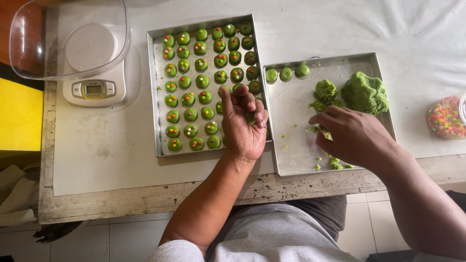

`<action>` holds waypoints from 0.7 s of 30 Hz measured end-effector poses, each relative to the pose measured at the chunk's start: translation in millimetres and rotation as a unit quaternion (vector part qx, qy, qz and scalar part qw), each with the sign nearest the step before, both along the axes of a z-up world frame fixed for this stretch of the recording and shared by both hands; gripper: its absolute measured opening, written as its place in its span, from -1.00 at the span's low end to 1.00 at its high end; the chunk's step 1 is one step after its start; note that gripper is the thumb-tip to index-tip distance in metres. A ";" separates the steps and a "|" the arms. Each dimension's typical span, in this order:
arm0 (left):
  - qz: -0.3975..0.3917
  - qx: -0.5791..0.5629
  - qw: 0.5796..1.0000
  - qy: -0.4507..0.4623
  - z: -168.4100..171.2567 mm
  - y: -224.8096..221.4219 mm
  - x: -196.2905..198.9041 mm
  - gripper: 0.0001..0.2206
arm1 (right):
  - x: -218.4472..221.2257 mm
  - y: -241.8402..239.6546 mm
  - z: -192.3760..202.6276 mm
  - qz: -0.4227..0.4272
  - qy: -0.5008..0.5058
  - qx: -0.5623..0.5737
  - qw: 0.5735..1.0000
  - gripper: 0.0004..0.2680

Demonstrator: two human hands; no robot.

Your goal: Shaping green cookie dough into small balls by hand and arranging them on a baking tray.

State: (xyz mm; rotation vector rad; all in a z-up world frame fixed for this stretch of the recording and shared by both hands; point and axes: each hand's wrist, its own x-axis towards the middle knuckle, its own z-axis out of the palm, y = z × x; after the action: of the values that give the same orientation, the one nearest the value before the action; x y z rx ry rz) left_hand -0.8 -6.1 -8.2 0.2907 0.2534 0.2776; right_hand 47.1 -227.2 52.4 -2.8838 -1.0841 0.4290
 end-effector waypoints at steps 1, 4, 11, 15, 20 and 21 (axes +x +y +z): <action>0.000 0.000 1.000 0.001 2.8 -0.7 -0.3 -0.56 | 0.2 -0.7 1.4 0.000 0.001 0.000 1.000 -0.75; 0.009 -0.025 0.999 0.025 8.1 -4.5 -1.2 -0.56 | -1.2 1.4 10.3 0.085 -0.098 0.178 0.976 -0.84; -0.027 -0.043 0.997 -0.061 14.8 -21.1 -4.5 -0.48 | -3.6 49.7 22.7 0.241 -0.162 0.410 0.865 -0.89; -0.068 0.004 0.996 -0.062 5.2 -31.6 -0.2 -0.44 | -4.1 86.4 13.5 0.263 -0.262 0.467 0.803 -0.92; -0.040 -0.002 0.998 -0.054 9.5 -22.3 2.2 -0.50 | -4.9 88.4 2.5 0.282 -0.270 0.453 0.802 -0.88; -0.028 -0.010 0.998 -0.051 10.5 -20.6 2.5 -0.51 | -5.3 87.4 1.0 0.288 -0.271 0.454 0.799 -0.86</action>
State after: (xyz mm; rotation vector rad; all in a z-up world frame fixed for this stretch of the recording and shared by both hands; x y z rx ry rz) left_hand 1.8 -26.7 2.3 0.2627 0.1471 0.2342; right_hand 41.7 -139.8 53.4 -1.7807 -1.6247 -0.7817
